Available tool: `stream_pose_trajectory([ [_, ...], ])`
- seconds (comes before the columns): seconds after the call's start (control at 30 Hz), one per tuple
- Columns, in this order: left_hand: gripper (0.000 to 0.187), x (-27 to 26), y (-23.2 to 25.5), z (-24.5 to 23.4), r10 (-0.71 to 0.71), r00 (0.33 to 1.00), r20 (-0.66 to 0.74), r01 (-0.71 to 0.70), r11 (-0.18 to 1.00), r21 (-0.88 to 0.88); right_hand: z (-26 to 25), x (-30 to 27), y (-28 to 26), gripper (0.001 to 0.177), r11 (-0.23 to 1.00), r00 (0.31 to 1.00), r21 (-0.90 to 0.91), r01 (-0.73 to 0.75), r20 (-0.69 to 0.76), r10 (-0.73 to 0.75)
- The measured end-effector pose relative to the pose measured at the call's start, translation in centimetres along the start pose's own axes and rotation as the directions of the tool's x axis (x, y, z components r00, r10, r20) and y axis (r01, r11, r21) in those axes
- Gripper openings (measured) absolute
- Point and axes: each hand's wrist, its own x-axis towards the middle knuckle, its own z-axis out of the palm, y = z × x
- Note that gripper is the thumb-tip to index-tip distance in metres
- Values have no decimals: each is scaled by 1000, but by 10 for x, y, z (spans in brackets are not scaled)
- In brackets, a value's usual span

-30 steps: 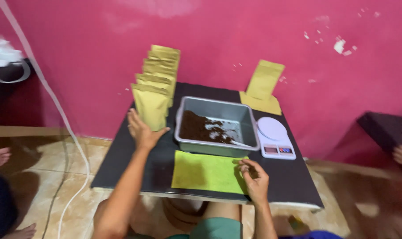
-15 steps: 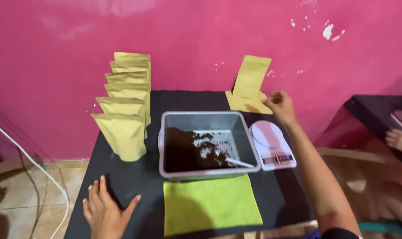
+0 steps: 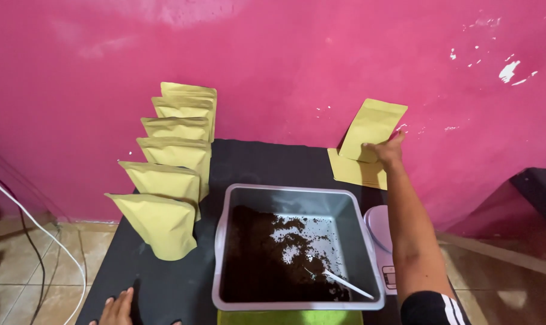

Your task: Filling coffee bags with ground coffee and weighing them on a digital scale.

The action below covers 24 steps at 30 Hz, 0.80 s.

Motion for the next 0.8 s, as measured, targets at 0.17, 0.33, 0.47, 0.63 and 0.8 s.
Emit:
stream_pose_trajectory([
  [0.17, 122, 42, 86, -120, -10, 995, -101, -6, 986, -165, -7, 42, 32, 45, 990, 992, 72, 121, 8, -122],
  [0.33, 107, 60, 101, -181, 19, 998, 66, -12, 995, -101, -56, -12, -9, 15, 936, 946, 148, 319, 13, -324],
  [0.47, 62, 73, 96, -217, 49, 983, 174, 47, 860, -508, -129, -177, -74, 30, 766, 867, 485, 422, 31, -497],
  [0.63, 13, 36, 125, -277, -63, 998, 5, 35, 485, -874, -182, -391, -37, 45, 700, 828, 574, 424, 67, -556],
  [0.8, 66, -66, 117, -310, 724, 685, 76, 598, -500, -627, -168, -562, 0, 45, 833, 461, 330, 443, 713, -528],
])
